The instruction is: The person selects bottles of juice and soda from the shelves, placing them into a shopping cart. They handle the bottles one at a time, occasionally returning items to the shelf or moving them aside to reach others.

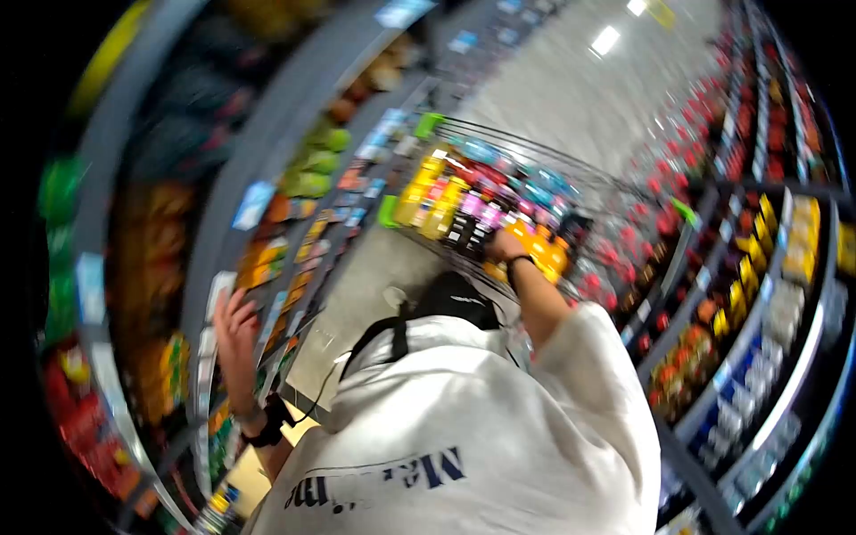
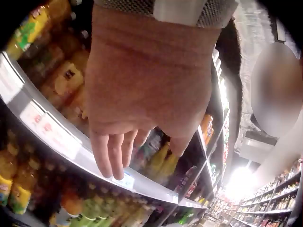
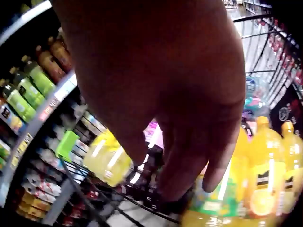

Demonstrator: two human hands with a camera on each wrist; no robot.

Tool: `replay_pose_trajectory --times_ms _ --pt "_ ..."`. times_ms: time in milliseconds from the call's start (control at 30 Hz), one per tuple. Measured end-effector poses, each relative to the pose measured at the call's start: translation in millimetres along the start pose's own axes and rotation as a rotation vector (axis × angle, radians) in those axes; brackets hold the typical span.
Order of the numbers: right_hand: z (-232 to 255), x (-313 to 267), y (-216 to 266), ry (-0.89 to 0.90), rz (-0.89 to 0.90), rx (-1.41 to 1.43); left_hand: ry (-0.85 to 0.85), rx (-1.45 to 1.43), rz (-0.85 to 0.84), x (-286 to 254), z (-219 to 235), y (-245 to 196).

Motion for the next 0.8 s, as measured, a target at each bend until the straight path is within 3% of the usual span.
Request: replay_pose_trajectory --times_ms 33,67,100,133,167,233,300,333,367,433,533,633,667,700,800 --pt "2 3 32 0.059 -0.034 0.093 -0.019 0.025 -0.002 -10 16 9" --pt "12 3 69 -0.01 0.022 0.173 -0.07 -0.002 0.012 -21 30 13" --pt "18 -5 117 0.095 0.083 0.213 -0.126 -0.029 0.028 -30 42 15" --pt "24 -11 168 -0.007 0.274 0.219 -0.166 0.015 -0.034 -38 57 18" --pt "19 2 205 0.042 0.337 0.078 -0.193 0.057 -0.084 -45 71 24" --pt "10 -13 307 0.019 0.659 0.254 -0.268 0.087 -0.107 -65 101 31" --pt "11 -79 434 0.026 0.817 0.203 -0.344 0.063 -0.141 -82 125 50" --pt "5 -110 487 0.127 0.884 0.32 -0.373 0.062 -0.147 -92 137 55" --pt "-4 -137 533 0.236 0.945 0.439 -0.4 0.063 -0.152 -101 148 59" --pt "-23 -183 615 0.312 1.044 0.403 -0.466 0.07 -0.184 -126 171 71" --pt "-61 -209 707 0.127 1.322 0.351 -0.542 0.057 -0.224 -164 194 93" --pt "-112 -175 756 0.165 1.23 0.397 -0.618 0.123 -0.207 -209 215 101" --pt "-123 -176 778 0.261 1.382 0.404 -0.655 0.119 -0.173 -224 220 106" --pt "-134 -185 790 0.355 1.372 0.447 -0.676 0.112 -0.146 -242 224 110" --pt "-143 -195 802 0.013 1.401 0.333 -0.841 0.069 -0.168 -288 232 127"
Point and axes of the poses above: each hand's wrist, its own x-axis towards the middle knuckle, its own z-axis out of the back of the hand, y = z × x, the point moved 5 cm from there along x, towards the middle knuckle, and after that the axes turned 2 degrees about z, right-handed, at the moved point
